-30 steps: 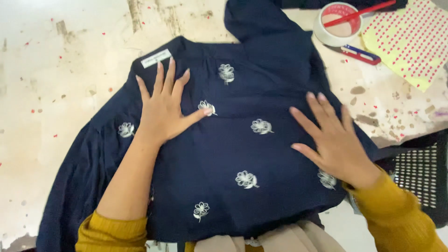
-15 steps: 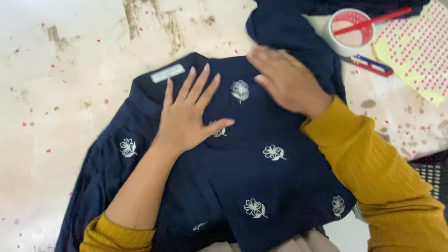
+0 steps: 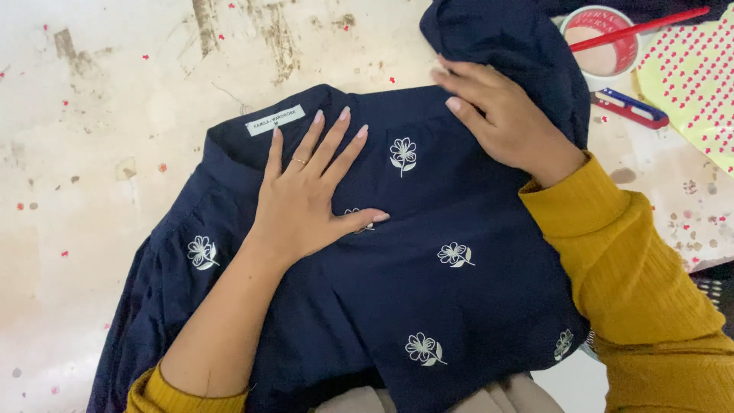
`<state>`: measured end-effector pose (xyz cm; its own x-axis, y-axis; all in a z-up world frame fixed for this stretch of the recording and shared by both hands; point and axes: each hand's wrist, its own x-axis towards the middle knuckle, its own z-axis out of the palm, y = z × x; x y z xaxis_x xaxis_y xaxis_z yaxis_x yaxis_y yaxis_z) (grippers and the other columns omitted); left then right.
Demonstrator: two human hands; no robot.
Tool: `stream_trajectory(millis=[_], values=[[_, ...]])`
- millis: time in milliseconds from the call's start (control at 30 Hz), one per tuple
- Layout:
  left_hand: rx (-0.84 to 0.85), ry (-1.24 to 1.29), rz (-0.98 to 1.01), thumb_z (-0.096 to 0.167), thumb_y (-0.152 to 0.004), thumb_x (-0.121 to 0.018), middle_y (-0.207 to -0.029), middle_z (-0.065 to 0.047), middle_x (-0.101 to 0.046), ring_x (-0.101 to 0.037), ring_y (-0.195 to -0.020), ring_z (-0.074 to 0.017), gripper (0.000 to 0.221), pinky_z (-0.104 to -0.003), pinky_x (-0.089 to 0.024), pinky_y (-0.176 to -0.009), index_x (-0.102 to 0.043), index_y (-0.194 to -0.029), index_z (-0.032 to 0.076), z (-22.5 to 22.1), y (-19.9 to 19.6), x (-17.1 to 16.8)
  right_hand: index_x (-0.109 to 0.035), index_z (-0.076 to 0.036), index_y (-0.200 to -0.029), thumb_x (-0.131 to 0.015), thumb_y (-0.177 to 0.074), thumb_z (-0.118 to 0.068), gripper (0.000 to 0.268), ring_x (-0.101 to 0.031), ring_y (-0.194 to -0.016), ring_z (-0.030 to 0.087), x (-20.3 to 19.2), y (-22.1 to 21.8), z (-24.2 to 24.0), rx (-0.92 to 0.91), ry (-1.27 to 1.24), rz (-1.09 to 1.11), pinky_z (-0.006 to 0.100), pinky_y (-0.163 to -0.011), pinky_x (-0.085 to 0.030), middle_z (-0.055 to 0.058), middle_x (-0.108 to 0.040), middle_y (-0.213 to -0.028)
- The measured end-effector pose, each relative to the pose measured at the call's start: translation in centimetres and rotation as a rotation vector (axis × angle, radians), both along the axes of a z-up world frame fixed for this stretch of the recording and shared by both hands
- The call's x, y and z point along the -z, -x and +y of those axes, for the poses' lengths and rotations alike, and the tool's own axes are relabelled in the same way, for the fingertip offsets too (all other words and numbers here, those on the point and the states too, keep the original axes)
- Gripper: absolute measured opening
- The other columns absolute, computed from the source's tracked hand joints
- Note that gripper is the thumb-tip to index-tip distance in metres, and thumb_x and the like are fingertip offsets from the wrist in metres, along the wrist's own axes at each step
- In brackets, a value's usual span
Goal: Inspecting a blue embroidered garment for quality and trimming loose threads with scissors.
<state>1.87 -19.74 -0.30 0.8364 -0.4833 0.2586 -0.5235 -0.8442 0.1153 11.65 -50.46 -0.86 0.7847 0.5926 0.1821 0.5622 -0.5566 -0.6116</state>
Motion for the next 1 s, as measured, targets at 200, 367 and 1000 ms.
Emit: stream_trajectory(millis=[200, 367, 1000], values=[[0.004, 0.005, -0.017, 0.086, -0.09, -0.05, -0.17, -0.004, -0.033, -0.033, -0.157, -0.0296, 0.096, -0.066, -0.025, -0.121, -0.037, -0.163, 0.024, 0.0, 0.0, 0.3, -0.051, 0.004, -0.15, -0.042, -0.112, -0.015, 0.043, -0.044, -0.142, 0.038, -0.3, 0.7, 1.0, 0.049, 0.07, -0.141, 0.047, -0.12, -0.029, 0.024, -0.05, -0.153], [-0.028, -0.008, -0.007, 0.089, -0.09, -0.048, -0.172, -0.002, -0.028, -0.027, -0.159, -0.0282, 0.1, -0.068, -0.02, -0.122, -0.03, -0.165, 0.025, 0.2, -0.3, 1.1, -0.053, -0.002, -0.151, -0.035, -0.115, -0.034, 0.051, -0.046, -0.145, 0.038, -2.4, 3.1, 4.7, -0.023, 0.199, -0.405, 0.057, -0.119, -0.028, 0.02, -0.054, -0.154], [-0.608, 0.458, 0.496, 0.029, -0.09, -0.077, -0.115, -0.008, -0.062, -0.061, -0.09, -0.0191, 0.035, -0.032, -0.053, -0.077, -0.066, -0.118, 0.01, 18.1, 7.5, -1.3, -0.069, 0.004, -0.136, -0.051, -0.112, -0.003, 0.031, -0.051, -0.108, 0.039, 3.6, -1.1, 1.8, 0.117, -0.014, -0.409, 0.047, -0.099, -0.039, 0.022, -0.059, -0.12]])
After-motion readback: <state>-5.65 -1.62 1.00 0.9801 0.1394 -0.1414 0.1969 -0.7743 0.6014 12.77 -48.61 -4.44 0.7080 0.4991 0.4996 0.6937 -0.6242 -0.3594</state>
